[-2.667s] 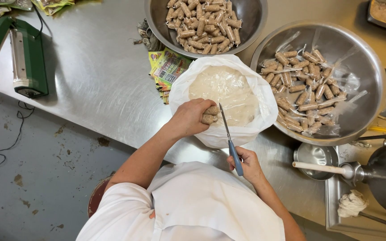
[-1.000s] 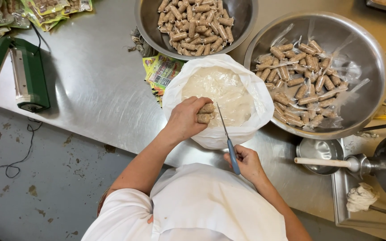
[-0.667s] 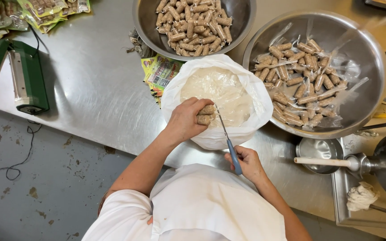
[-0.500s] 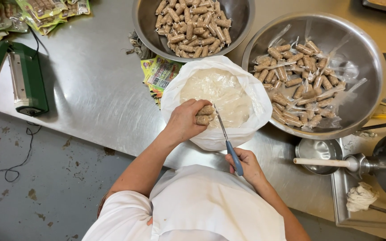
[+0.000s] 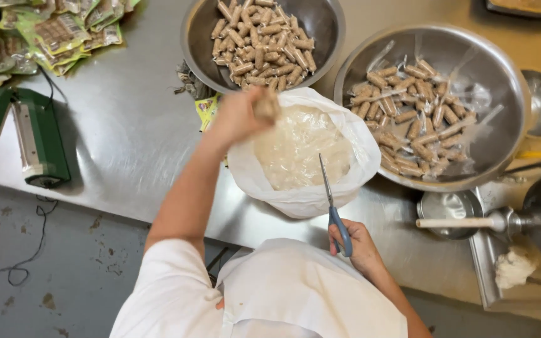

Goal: Using scissors to cut individual sausage-like food items from a chain and placing them into a plastic bag for packaging.

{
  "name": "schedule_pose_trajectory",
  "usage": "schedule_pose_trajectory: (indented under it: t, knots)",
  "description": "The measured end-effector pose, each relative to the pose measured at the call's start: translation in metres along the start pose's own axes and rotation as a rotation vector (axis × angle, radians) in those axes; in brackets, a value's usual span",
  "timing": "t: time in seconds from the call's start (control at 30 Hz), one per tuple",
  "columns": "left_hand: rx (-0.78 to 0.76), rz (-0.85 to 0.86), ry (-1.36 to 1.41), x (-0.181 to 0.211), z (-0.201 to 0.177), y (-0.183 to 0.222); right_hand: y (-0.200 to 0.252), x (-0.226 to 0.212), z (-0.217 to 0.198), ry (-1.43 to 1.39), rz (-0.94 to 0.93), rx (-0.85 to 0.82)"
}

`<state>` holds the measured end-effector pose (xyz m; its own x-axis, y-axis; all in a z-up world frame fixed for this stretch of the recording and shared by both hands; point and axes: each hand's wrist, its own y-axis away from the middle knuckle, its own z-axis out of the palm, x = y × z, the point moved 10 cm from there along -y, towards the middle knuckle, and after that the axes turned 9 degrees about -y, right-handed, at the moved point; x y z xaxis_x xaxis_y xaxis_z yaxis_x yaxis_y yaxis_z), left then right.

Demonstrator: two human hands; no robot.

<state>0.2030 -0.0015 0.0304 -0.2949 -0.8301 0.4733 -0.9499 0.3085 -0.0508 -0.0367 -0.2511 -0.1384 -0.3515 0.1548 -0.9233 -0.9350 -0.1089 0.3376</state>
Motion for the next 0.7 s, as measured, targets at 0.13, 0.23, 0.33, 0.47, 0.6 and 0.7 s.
schedule_pose_trajectory:
  t: [0.13, 0.23, 0.33, 0.47, 0.6, 0.7]
  knots:
    - [0.366, 0.113, -0.173, 0.011, -0.063, -0.065, 0.028, -0.004, 0.0, -0.02, 0.058, 0.036]
    - [0.449, 0.406, -0.246, 0.066, -0.028, -0.053, 0.039, 0.008, -0.01, 0.034, -0.004, 0.043]
    - [-0.158, 0.558, -0.125, 0.097, 0.102, -0.023, 0.054, 0.005, -0.027, -0.07, -0.15, 0.203]
    - [-0.323, 0.73, -0.464, 0.069, 0.251, -0.001, 0.059, 0.027, -0.053, -0.074, -0.126, 0.338]
    - [-0.488, 0.573, -0.5, 0.053, 0.241, 0.001, 0.031, -0.043, -0.099, 0.573, -0.319, 0.553]
    - [-0.351, 0.555, -0.189, 0.088, 0.151, 0.011, -0.039, -0.116, -0.112, 0.446, -0.413, 0.517]
